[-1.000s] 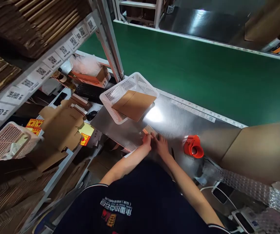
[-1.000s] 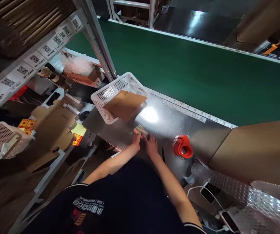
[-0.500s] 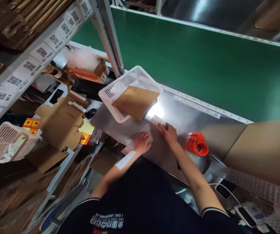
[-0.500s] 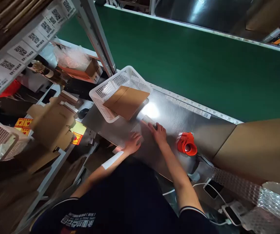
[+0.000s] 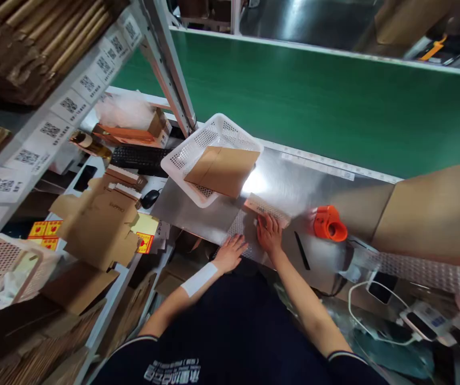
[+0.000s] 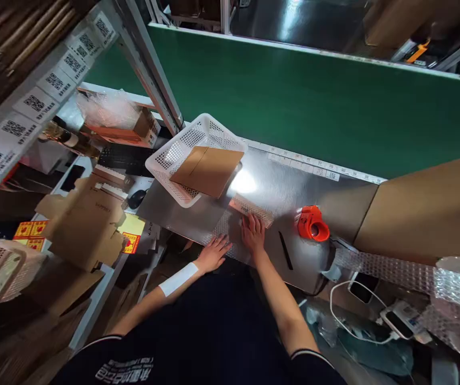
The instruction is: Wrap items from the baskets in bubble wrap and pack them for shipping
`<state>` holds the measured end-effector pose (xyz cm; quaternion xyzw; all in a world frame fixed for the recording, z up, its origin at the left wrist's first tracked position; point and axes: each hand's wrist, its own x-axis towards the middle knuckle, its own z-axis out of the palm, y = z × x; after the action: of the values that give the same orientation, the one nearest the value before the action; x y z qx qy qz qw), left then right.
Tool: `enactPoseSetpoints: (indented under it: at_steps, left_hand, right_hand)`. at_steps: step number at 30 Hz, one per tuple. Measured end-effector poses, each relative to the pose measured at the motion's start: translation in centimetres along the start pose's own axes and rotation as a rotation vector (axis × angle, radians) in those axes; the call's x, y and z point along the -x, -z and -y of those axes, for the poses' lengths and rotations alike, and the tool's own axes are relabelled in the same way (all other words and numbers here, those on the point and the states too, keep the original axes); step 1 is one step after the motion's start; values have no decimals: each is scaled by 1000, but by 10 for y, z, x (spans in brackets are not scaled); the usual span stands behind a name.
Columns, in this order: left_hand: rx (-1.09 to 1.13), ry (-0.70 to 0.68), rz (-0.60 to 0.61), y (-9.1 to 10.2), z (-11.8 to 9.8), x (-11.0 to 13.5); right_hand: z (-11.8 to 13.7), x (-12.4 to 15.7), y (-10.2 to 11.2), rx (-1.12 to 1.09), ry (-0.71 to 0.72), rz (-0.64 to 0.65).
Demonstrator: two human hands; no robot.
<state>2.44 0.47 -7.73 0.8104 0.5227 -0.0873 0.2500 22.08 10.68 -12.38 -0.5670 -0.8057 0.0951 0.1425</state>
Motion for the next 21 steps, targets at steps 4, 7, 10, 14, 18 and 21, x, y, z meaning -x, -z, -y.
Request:
enactPoseSetpoints:
  at_steps: [4, 7, 10, 14, 18, 21]
  left_hand:
    - [0, -6, 10, 10, -4, -7]
    - [-6, -5, 21, 13, -7, -13]
    - [-7, -1, 28, 13, -7, -14]
    - [28, 4, 6, 8, -5, -12]
    - [74, 12, -41, 3, 1, -15]
    - [113, 6, -74, 0, 5, -20]
  right_hand:
    - [12, -9, 21, -5, -110, 121]
    - [7, -37, 44, 16, -211, 204]
    - [-2, -62, 57, 106, -180, 218]
    - [-18, -78, 59, 110, 17, 462]
    - [-35, -94, 57, 123, -5, 538]
    - [-42, -108, 56, 173, -25, 485]
